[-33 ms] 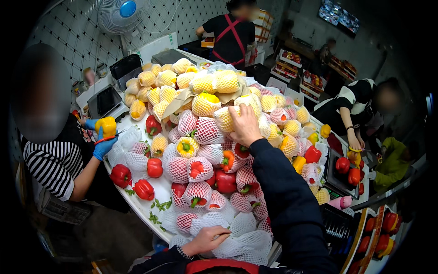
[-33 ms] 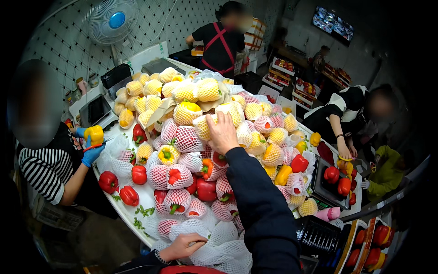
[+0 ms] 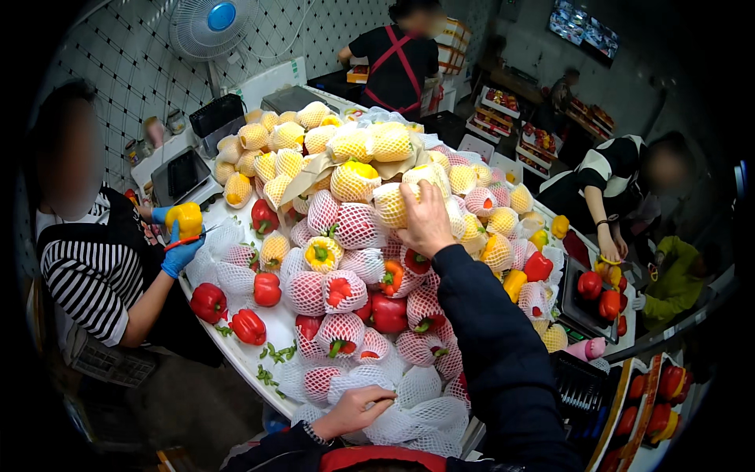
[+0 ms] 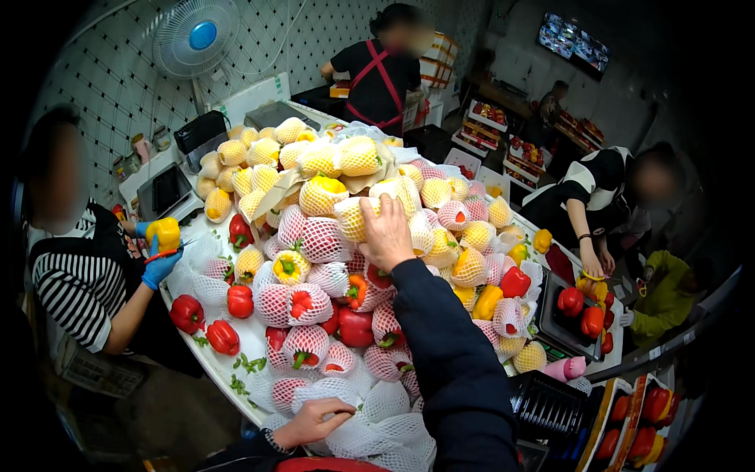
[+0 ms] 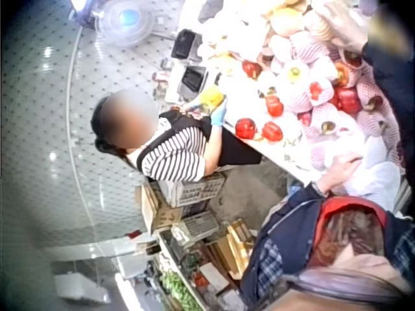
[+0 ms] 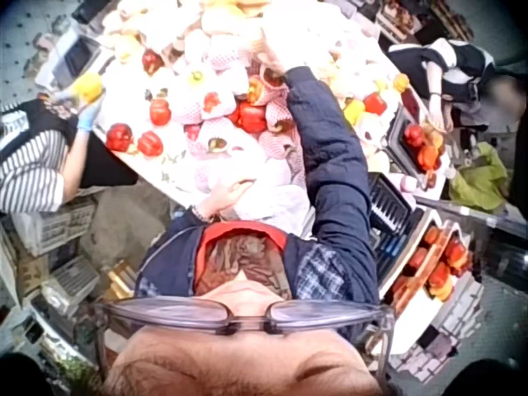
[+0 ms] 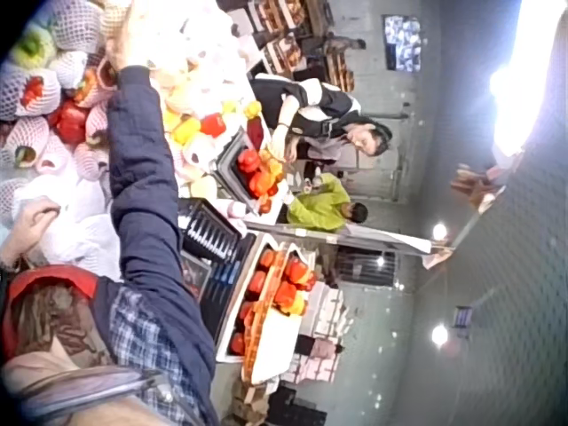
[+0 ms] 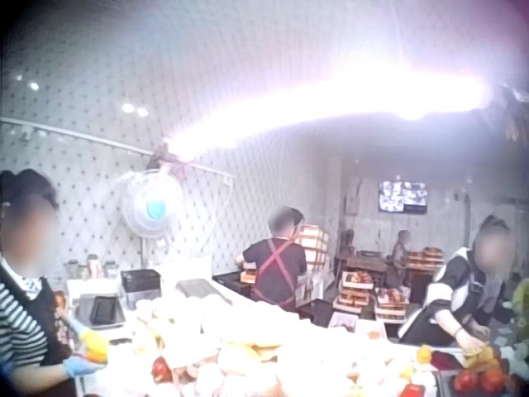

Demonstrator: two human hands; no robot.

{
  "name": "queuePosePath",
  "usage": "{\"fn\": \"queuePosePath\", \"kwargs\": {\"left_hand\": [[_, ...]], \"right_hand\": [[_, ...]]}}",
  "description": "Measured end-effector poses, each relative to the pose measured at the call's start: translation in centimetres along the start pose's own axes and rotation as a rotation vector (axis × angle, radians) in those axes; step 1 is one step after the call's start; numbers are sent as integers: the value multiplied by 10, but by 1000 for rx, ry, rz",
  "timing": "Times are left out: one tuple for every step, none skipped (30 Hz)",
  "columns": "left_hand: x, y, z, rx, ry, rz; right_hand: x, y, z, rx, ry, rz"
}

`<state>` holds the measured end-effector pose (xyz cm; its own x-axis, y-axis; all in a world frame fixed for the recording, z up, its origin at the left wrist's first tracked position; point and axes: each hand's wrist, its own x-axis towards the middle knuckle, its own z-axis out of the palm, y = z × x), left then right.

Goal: The person removes protective foam nets from red and yellow bell peppers, trims the stems with scissors, and places the peppers into black plastic trays. The person then moves the filled trays to a nearby surface.

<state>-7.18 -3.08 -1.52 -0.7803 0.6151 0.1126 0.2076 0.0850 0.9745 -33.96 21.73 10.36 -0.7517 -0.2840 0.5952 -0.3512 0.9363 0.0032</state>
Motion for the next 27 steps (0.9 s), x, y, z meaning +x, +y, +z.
{"fn": "queuePosePath", "kwargs": {"left_hand": [[1,-4,-3,-78,44,-37],[3,-4,-5,-156,84,-73],[10,2,-8,-351,171,-74],[18,10,-13,-544,260,-77],[27,9,-16,-679,301,-25],[35,9,-18,-819,333,25],[43,20,-16,-856,354,56],[50,31,-14,-896,372,84],[55,31,-10,-924,303,131],[44,-5,-6,-982,390,-153],[36,-20,0,-980,398,-155],[30,-25,8,-974,402,-153],[28,-23,16,-1047,356,-214],[24,-19,23,-1116,314,-277],[20,-13,29,-1189,284,-339],[18,-6,35,-1165,278,-373],[18,5,42,-1139,275,-405],[19,13,49,-1114,272,-428],[17,14,52,-1066,265,-408],[17,16,57,-1047,266,-399],[16,17,62,-1027,272,-392],[16,17,66,-1008,277,-384],[15,19,69,-993,271,-374],[15,22,73,-980,267,-363],[15,24,75,-967,262,-351],[13,24,78,-955,257,-340],[13,14,77,-887,230,-300]], "right_hand": [[-10,-7,-11,96,86,20],[-20,-17,-24,156,141,38],[-33,-32,-43,183,135,33],[-48,-51,-59,212,129,27],[-68,-68,-75,233,85,3],[-91,-87,-86,247,42,-16],[-117,-105,-90,275,12,-18],[-140,-126,-90,302,-18,-16],[-170,-146,-84,249,-15,-43],[-195,-158,-83,200,-10,-68],[-208,-168,-97,333,-36,-11],[-219,-178,-112,466,-48,46],[-231,-180,-123,593,-34,97],[-246,-179,-130,604,7,205],[-262,-178,-136,617,41,301],[-275,-177,-144,633,76,393],[-287,-175,-153,543,126,470],[-301,-175,-156,552,96,545],[-317,-175,-155,570,64,616],[-330,-176,-156,589,32,685],[-334,-181,-165,610,10,700],[-340,-184,-167,608,-14,715],[-347,-188,-168,606,-38,731],[-354,-191,-169,605,-63,745],[-361,-194,-169,637,-17,748],[-366,-196,-169,669,30,751],[-370,-198,-170,702,76,752]]}}
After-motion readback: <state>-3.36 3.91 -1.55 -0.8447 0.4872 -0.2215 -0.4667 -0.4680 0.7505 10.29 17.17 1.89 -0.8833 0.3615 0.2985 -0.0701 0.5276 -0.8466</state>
